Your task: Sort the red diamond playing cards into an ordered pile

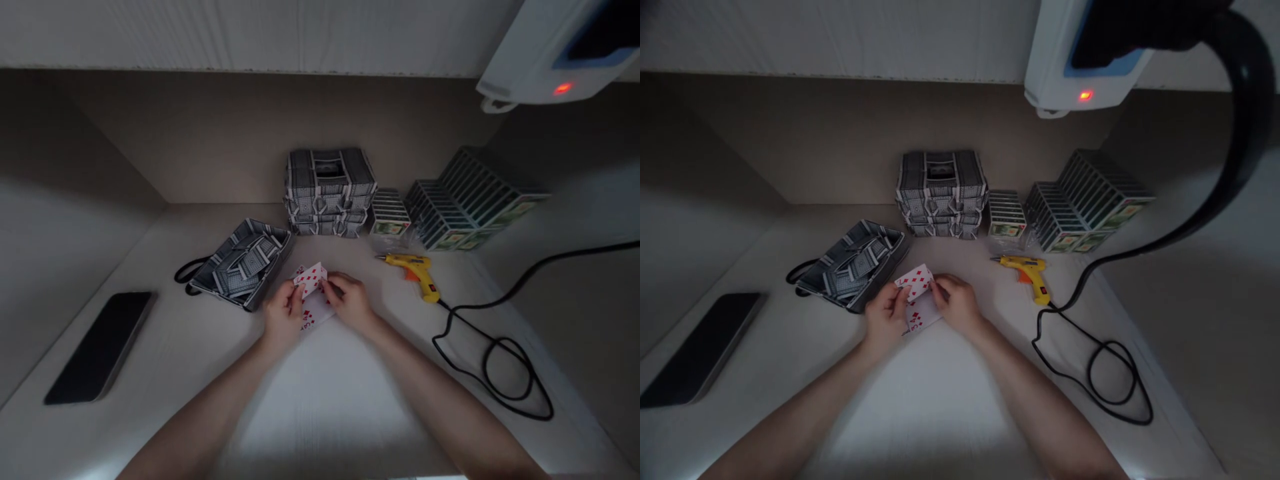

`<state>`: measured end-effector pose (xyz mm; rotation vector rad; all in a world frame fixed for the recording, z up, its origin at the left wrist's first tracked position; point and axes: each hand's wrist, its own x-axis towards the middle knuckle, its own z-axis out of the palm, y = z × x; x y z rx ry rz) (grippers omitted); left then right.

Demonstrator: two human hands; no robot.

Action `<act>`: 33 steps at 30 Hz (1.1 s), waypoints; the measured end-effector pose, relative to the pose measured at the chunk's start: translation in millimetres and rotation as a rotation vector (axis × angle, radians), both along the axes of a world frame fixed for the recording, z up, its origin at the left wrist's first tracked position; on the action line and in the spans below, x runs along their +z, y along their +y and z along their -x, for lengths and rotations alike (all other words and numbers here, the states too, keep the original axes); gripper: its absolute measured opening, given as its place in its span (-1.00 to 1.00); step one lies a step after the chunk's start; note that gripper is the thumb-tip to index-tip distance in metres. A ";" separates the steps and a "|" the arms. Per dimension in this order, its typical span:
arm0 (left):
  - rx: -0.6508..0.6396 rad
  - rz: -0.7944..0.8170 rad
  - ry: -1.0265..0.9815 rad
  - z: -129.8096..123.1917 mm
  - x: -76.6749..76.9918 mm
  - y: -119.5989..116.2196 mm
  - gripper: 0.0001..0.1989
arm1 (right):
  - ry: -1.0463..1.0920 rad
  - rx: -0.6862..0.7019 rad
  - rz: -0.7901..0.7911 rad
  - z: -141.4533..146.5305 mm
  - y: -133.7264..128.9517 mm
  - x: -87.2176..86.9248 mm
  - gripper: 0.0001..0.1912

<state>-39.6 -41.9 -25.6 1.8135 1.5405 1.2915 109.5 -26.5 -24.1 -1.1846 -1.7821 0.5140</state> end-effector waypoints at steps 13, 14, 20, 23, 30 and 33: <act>-0.070 0.011 0.010 -12.8 -3.5 -14.2 -0.83 | -0.140 -0.178 0.018 9.1 -1.4 -4.8 -0.81; -0.074 0.007 0.007 -14.1 -3.1 -16.4 -0.83 | -0.153 -0.211 0.019 12.0 -3.2 -4.6 -0.81; -0.084 -0.018 -0.007 -14.4 1.5 -18.3 -0.82 | -0.166 -0.343 0.033 20.0 -9.7 -3.4 -0.82; 0.000 0.011 -0.083 -11.8 0.9 -11.9 -0.83 | -0.086 -0.263 0.043 14.9 -6.0 -3.4 -0.84; 0.054 0.108 -0.244 -9.2 -0.3 -1.9 -0.77 | 0.014 -0.186 0.065 8.7 -1.2 -5.5 -0.84; 0.046 0.119 -0.262 -8.9 1.0 -0.9 -0.78 | 0.002 -0.151 0.052 8.3 -1.1 -5.7 -0.84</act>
